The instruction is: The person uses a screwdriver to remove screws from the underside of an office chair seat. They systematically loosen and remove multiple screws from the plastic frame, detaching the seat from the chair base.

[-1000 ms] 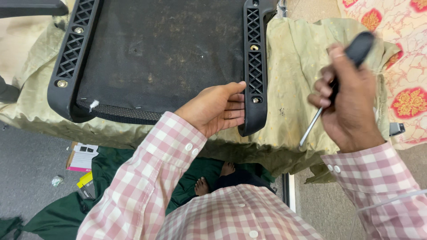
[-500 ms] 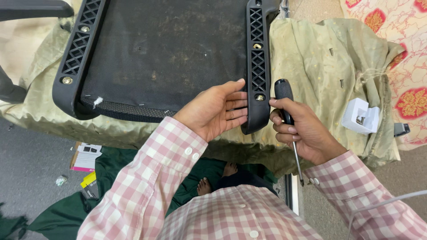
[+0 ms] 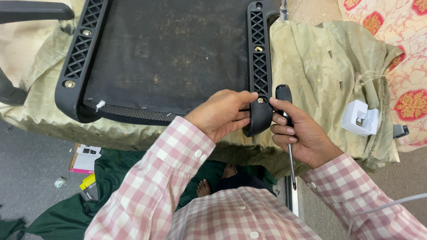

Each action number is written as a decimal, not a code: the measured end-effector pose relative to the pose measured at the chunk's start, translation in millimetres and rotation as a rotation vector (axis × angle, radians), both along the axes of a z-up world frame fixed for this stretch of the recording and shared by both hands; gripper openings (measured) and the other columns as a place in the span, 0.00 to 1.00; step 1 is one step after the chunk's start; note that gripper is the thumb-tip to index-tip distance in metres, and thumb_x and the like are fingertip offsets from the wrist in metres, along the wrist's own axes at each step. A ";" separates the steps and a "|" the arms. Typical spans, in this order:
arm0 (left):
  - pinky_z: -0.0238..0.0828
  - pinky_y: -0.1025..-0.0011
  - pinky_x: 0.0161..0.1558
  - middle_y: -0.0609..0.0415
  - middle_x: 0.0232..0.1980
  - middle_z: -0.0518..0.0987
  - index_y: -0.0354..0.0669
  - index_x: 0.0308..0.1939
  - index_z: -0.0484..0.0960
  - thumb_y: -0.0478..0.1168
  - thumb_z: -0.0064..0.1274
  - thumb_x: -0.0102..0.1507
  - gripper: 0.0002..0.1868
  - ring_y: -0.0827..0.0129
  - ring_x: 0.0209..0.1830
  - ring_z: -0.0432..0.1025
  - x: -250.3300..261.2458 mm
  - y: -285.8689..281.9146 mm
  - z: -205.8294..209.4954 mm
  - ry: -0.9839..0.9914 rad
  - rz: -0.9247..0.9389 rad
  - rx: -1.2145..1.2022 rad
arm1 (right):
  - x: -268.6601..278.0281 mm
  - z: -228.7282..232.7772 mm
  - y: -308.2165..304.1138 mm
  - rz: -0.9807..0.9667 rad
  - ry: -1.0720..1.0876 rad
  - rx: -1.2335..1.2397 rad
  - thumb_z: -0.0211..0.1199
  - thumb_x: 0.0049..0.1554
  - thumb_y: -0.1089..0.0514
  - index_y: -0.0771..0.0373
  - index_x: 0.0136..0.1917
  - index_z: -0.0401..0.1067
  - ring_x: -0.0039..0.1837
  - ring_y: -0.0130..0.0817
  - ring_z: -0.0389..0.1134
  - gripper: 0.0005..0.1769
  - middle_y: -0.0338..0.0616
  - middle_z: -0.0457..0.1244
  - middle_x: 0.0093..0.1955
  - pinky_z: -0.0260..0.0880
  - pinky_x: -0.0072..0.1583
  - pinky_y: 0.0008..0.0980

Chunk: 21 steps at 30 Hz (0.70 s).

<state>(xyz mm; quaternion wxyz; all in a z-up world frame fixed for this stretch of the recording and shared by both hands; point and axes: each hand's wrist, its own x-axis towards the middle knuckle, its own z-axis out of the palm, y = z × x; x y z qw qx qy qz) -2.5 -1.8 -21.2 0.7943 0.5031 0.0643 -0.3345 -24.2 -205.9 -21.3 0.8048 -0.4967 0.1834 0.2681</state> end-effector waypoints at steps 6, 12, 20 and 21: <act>0.70 0.69 0.60 0.51 0.53 0.77 0.37 0.56 0.76 0.47 0.46 0.69 0.18 0.70 0.54 0.71 -3.0 8.0 -8.2 0.068 0.059 -0.116 | -3.5 7.4 5.1 0.008 -0.121 -0.316 0.66 0.58 0.52 0.57 0.40 0.63 0.24 0.14 0.47 0.14 0.31 0.56 0.28 0.43 0.25 0.18; 0.69 0.68 0.61 0.51 0.52 0.77 0.37 0.55 0.76 0.47 0.47 0.69 0.19 0.70 0.53 0.72 -2.9 5.9 -9.2 0.054 0.073 -0.138 | 1.4 11.0 3.9 0.032 -0.096 -0.321 0.66 0.58 0.53 0.57 0.40 0.64 0.24 0.15 0.48 0.13 0.31 0.57 0.28 0.43 0.25 0.18; 0.76 0.66 0.52 0.52 0.48 0.82 0.40 0.53 0.78 0.50 0.56 0.64 0.20 0.64 0.49 0.81 -28.6 -14.0 12.5 -0.529 0.166 0.778 | 4.4 9.0 -4.9 0.069 -0.076 -0.236 0.67 0.56 0.57 0.56 0.41 0.66 0.27 0.13 0.49 0.09 0.27 0.56 0.34 0.43 0.25 0.18; 0.75 0.63 0.48 0.51 0.48 0.79 0.42 0.51 0.79 0.49 0.58 0.62 0.19 0.60 0.45 0.80 -34.1 -17.0 16.3 -0.613 0.222 0.876 | 4.4 9.1 -4.9 0.063 -0.071 -0.243 0.67 0.56 0.57 0.56 0.41 0.67 0.27 0.13 0.48 0.09 0.26 0.56 0.35 0.43 0.25 0.18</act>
